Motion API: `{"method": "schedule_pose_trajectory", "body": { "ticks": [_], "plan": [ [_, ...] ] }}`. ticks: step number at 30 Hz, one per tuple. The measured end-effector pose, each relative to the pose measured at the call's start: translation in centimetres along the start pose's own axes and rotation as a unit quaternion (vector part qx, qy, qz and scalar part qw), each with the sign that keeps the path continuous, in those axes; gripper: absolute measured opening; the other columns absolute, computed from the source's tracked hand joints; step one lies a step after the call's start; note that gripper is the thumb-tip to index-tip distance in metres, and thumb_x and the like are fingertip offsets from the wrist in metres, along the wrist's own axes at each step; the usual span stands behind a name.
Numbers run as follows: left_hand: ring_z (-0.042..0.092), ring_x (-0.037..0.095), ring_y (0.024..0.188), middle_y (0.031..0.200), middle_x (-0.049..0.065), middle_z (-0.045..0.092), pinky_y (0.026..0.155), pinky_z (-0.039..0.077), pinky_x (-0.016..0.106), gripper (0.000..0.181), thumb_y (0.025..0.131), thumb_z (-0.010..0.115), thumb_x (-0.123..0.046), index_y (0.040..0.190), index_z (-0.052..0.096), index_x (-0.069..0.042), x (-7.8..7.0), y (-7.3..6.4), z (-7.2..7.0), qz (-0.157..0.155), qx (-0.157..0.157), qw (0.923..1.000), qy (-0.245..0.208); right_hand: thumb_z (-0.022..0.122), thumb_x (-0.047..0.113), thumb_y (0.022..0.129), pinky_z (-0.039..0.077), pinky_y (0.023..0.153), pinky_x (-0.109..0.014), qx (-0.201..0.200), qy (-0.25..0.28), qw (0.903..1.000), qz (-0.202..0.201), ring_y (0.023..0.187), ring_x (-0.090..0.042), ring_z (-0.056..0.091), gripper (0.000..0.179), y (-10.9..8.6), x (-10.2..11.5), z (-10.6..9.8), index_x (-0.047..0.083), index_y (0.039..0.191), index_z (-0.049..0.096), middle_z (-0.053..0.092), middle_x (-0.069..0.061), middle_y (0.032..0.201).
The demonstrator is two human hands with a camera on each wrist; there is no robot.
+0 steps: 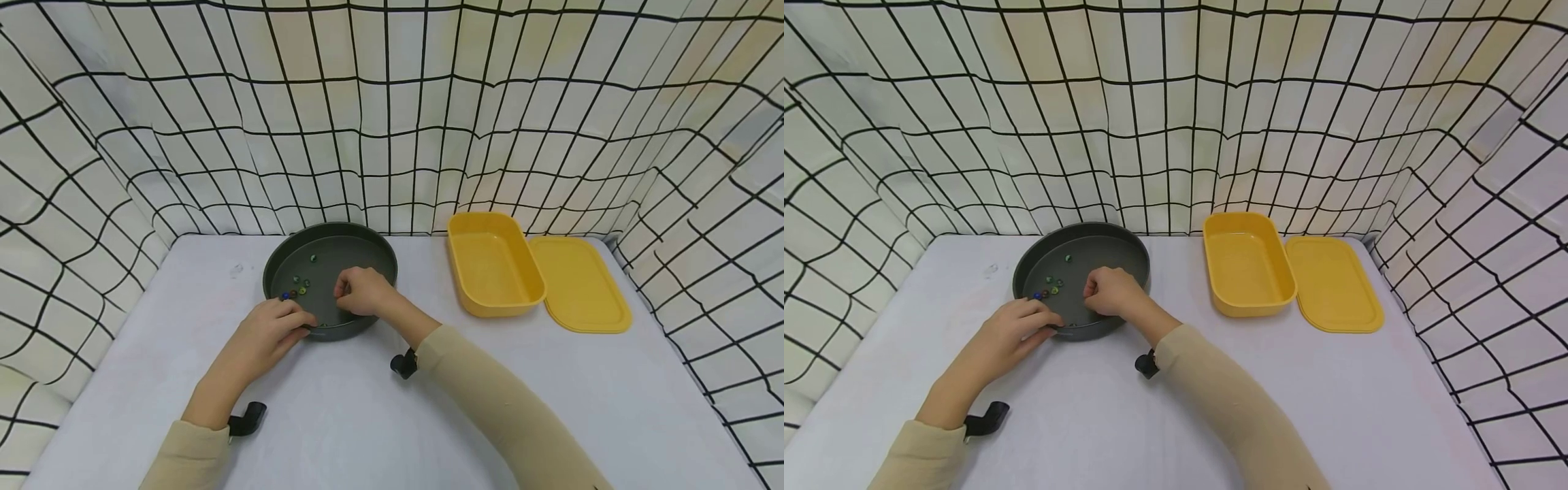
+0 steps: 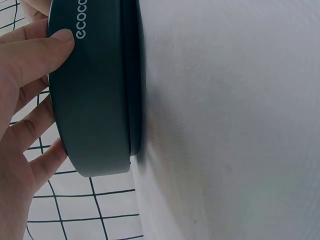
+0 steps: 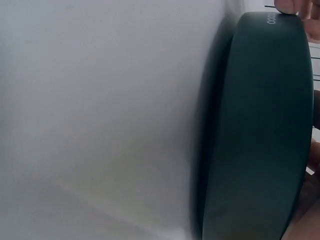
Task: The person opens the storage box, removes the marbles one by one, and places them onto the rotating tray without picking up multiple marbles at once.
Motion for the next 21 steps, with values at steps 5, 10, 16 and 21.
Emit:
{"method": "schedule_pose_trajectory", "body": {
  "ticks": [5,10,16,21],
  "plan": [
    [0.059,0.016,0.081,0.088,-0.005,0.065,0.076,0.048,0.037,0.027,0.075,0.084,-0.004,0.096,0.074,-0.017,-0.1,-0.1,0.0,-0.003,-0.001,1.0000,0.002,0.073,0.021,0.089,0.044,0.063,-0.025,0.005,-0.033,0.9994,0.008,0.071,-0.012,0.057,0.005,0.0,0.3,0.4,0.020,0.089,0.068,0.064,0.006,0.080],
    [0.059,0.016,0.081,0.088,-0.005,0.065,0.076,0.048,0.037,0.027,0.075,0.084,-0.004,0.096,0.074,-0.017,0.0,0.1,-0.2,-0.008,0.004,1.0000,0.005,0.071,0.022,0.090,0.045,0.061,-0.024,-0.014,-0.025,0.9996,0.005,0.069,-0.011,0.057,0.004,0.0,0.3,0.3,0.019,0.091,0.068,0.064,0.006,0.079],
    [0.059,0.015,0.080,0.088,-0.005,0.065,0.074,0.048,0.036,0.025,0.076,0.085,-0.007,0.096,0.074,-0.016,0.1,0.2,-0.1,-0.002,0.002,1.0000,-0.004,0.066,0.014,0.090,0.049,0.065,-0.021,-0.095,0.111,0.9888,-0.030,0.075,-0.008,0.060,0.015,-1.3,-0.6,-0.3,0.015,0.105,0.067,0.067,0.006,0.088],
    [0.059,0.014,0.089,0.095,-0.005,0.065,0.081,0.046,0.032,0.022,0.078,0.084,-0.012,0.097,0.074,-0.016,-0.2,-0.4,0.2,-0.003,-0.001,0.9999,-0.012,0.062,0.011,0.091,0.054,0.073,-0.026,-0.177,0.232,0.9545,-0.061,0.088,-0.012,0.064,0.030,-4.4,-2.7,-1.0,0.013,0.121,0.061,0.069,-0.002,0.103]
  ]
}}
Point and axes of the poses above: each hand's wrist, its own y-axis towards the middle knuckle, its own z-axis out of the palm, x = y × z, the point moved 2 cm from there along y, towards the middle knuckle
